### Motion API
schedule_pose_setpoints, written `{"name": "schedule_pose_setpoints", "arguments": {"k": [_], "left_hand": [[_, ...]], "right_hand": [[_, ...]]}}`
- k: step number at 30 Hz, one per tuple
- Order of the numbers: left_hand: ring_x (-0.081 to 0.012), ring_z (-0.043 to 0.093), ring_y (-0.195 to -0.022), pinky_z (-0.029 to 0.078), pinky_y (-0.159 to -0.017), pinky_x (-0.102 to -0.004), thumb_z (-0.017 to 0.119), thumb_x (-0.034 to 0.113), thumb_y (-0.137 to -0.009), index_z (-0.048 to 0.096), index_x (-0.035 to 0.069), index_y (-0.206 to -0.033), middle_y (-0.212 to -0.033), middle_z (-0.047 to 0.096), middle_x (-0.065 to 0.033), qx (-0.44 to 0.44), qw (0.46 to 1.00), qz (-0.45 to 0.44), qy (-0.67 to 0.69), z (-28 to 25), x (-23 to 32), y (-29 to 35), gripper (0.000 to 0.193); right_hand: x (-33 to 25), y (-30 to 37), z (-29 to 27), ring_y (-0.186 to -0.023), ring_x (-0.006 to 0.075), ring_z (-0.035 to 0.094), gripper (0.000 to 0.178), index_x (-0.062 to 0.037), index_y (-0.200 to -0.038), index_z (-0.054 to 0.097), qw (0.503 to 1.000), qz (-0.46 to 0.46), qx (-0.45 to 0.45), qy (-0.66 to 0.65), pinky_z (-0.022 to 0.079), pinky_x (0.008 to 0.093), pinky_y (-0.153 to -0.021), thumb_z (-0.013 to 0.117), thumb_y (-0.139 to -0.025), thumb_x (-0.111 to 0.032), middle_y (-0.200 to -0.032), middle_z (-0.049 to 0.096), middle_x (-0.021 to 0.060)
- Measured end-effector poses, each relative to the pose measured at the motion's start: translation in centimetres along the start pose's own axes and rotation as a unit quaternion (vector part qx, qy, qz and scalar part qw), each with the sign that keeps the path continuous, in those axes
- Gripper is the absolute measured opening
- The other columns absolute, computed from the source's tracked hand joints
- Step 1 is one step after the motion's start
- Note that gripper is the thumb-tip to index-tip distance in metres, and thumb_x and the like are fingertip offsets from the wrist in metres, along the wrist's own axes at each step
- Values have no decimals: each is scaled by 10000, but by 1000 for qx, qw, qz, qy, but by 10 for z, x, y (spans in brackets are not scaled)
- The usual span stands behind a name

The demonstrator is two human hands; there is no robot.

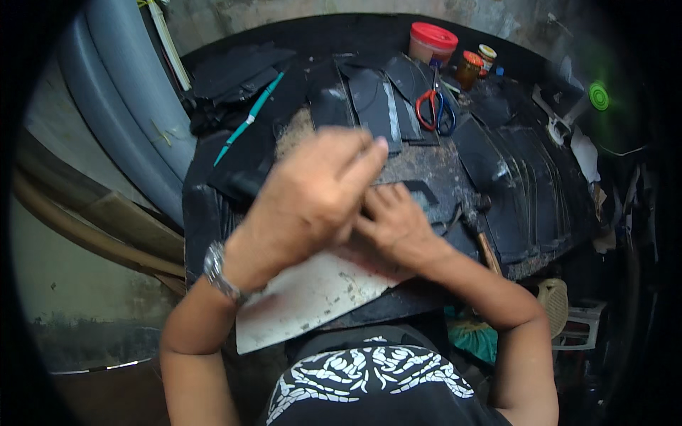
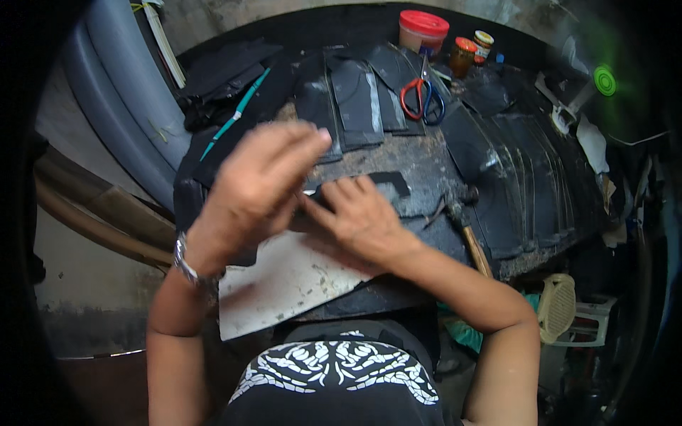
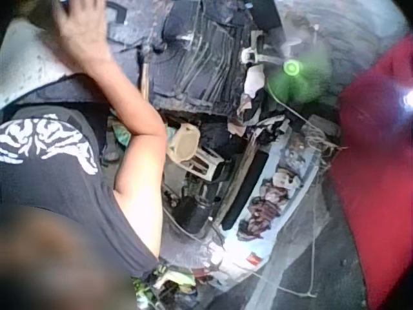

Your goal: The person repeatedly hammers black shoe parts on a white board to shape them, then folds and presses the edges by hand. The person handles multiple shoe parts one at a time, using a hammer and a white board as a work surface.

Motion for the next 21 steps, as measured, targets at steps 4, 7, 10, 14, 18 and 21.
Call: {"name": "schedule_pose_setpoints", "arguments": {"k": [4,7,10,14,18,21], "left_hand": [[-399,614,-1024,515,-927,-445,675,94,-950,565,-65,-1378,-1158,617,-205,-301,901,-261,174,43,28,48,469],[-352,571,-1151,484,-980,-430,757,210,-893,629,-33,-1339,-1274,578,-197,-268,940,-176,116,45,42,66,524],[-330,571,-1142,492,-979,-408,781,214,-859,666,-4,-1312,-1296,563,-199,-274,943,-177,65,54,59,74,516],[-292,599,-1026,516,-891,-383,746,127,-879,664,-8,-1287,-1184,579,-154,-207,953,-204,89,70,76,77,437],[-258,590,-860,481,-766,-383,691,40,-858,695,-11,-1097,-965,585,-98,-160,969,-174,68,77,68,78,244],[-243,574,-829,458,-717,-374,644,10,-839,667,13,-886,-903,569,-94,-105,980,-166,-44,73,50,79,53]], "right_hand": [[-23,43,4,-1112,318,552,509,-15,-1363,590,981,96,-24,-168,428,443,-966,687,-912,-230,-1175,575,152],[-9,83,-16,-1180,359,536,577,-34,-1391,574,965,162,-53,-199,405,485,-1025,755,-878,-225,-1249,563,166],[7,130,-40,-1153,352,537,602,-82,-1437,554,951,309,-22,-8,408,479,-1005,761,-881,-187,-1266,559,162],[10,186,-51,-1037,343,590,635,-197,-1544,486,853,506,-100,75,478,443,-887,702,-947,-174,-1067,553,138],[4,196,-61,-975,354,657,538,-154,-1558,468,838,543,-49,17,526,419,-860,594,-1035,-148,-1113,603,167],[-6,178,-68,-1171,293,663,488,-19,-1536,465,819,537,111,-171,499,368,-1012,540,-1066,-129,-1379,634,201]]}}
Point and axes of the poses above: each hand's wrist, its own y-axis away from the middle knuckle, its own z-axis out of the palm, x = y × z, the point moved 3 cm from there along -y, towards the middle knuckle
